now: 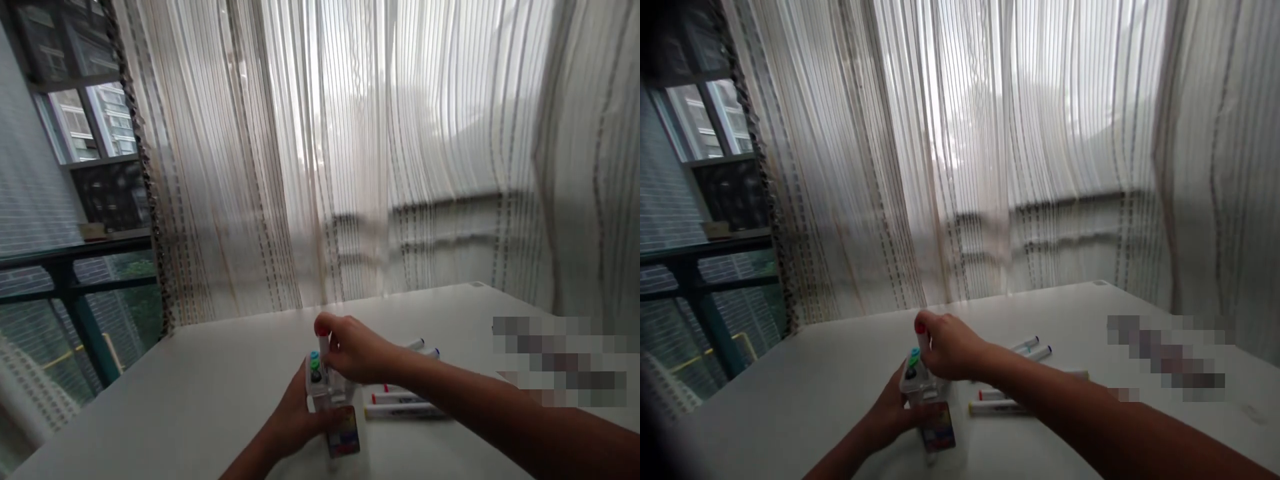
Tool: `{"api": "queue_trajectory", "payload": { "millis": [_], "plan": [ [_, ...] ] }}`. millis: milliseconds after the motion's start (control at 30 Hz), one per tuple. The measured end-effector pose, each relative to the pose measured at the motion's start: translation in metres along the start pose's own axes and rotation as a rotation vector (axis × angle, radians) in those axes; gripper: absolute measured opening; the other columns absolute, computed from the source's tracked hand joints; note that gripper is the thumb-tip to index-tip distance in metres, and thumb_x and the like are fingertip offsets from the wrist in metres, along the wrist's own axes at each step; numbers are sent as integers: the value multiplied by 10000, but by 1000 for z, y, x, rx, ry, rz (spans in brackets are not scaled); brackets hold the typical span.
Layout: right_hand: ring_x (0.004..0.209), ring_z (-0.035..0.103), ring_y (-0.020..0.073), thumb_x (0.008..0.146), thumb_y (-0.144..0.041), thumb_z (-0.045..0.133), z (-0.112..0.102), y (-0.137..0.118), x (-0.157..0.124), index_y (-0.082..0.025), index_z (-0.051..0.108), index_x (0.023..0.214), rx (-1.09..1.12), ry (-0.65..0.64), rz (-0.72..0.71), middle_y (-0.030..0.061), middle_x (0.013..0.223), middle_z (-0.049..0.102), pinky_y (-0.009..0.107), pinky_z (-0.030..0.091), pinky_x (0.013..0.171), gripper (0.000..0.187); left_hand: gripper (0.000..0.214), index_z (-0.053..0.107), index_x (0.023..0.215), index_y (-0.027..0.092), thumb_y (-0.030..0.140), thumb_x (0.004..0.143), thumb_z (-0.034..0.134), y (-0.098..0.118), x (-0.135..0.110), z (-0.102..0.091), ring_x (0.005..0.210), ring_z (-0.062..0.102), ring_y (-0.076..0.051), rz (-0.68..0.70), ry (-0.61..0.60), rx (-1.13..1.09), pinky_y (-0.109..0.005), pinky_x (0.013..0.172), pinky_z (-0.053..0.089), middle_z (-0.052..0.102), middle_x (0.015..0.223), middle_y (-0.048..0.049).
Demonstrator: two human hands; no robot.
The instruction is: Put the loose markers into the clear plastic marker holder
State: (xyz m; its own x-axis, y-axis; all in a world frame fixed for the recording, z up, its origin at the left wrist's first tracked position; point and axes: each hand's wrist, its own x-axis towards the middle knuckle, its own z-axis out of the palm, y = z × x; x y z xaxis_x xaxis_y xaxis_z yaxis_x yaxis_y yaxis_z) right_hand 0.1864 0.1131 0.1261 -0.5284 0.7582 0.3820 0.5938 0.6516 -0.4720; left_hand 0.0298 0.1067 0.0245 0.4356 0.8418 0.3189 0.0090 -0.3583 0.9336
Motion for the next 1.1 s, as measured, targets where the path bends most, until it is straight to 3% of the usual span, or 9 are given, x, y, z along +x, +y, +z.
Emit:
{"api": "queue_trajectory", "payload": {
  "millis": [133,367,500,600,700,833,933,1000,1100],
  "plan": [
    [643,500,111,678,-19,542,0,12,-4,-126,630,784,-47,24,-75,32,765,589,228,388,612,174,582,453,1106,175,384,651,749,-12,8,8,920,573,-227,41,24,-14,-303,786,464,606,1012,-59],
    [640,532,100,762,-130,540,-8,14,-24,-147,634,810,87,159,-139,53,892,592,238,445,633,107,585,450,1171,183,427,693,685,-21,-8,12,974,594,-281,56,92,107,-356,824,491,615,1095,-109],
    [602,504,111,797,-178,495,-12,37,-46,-156,589,691,80,315,6,36,753,582,238,414,590,143,581,463,1152,185,447,685,688,-19,-13,7,996,584,-288,9,93,121,-354,824,496,611,1101,-116],
    [566,485,116,766,-153,523,4,64,-60,-151,605,641,-104,194,200,12,629,574,246,372,594,150,544,451,1121,185,440,699,680,-20,-15,6,989,581,-278,-16,78,132,-339,803,501,613,1068,-105],
    [596,513,127,772,-153,533,25,86,-66,-144,644,677,-196,65,280,19,632,607,241,350,607,146,512,436,1103,186,429,718,667,-23,-15,7,937,597,-257,5,69,157,-333,795,500,616,1033,-97],
    [659,549,145,767,-118,499,40,99,-70,-137,662,696,-286,-66,272,48,693,645,238,356,638,179,511,428,1103,175,434,727,660,-24,-14,6,925,607,-256,31,87,235,-354,818,496,619,1016,-105],
    [716,581,171,767,-174,521,44,98,-75,-148,674,722,-338,-143,232,59,723,657,248,374,665,162,572,458,1128,169,457,691,690,-20,-11,5,1071,557,-290,41,142,269,-387,925,449,589,1133,-132],
    [765,603,198,764,-246,549,47,93,-78,-156,683,765,-369,-186,180,67,774,670,262,394,677,161,670,440,1197,179,478,660,709,-16,-7,6,1130,525,-302,33,134,199,-392,956,433,561,1204,-133],
    [799,627,234,765,-285,543,54,86,-79,-143,687,825,-447,-231,116,100,874,676,288,431,673,210,898,290,1337,202,546,620,707,-14,0,11,1028,592,-294,25,98,2,-394,868,496,582,1184,-127]
  ]
}}
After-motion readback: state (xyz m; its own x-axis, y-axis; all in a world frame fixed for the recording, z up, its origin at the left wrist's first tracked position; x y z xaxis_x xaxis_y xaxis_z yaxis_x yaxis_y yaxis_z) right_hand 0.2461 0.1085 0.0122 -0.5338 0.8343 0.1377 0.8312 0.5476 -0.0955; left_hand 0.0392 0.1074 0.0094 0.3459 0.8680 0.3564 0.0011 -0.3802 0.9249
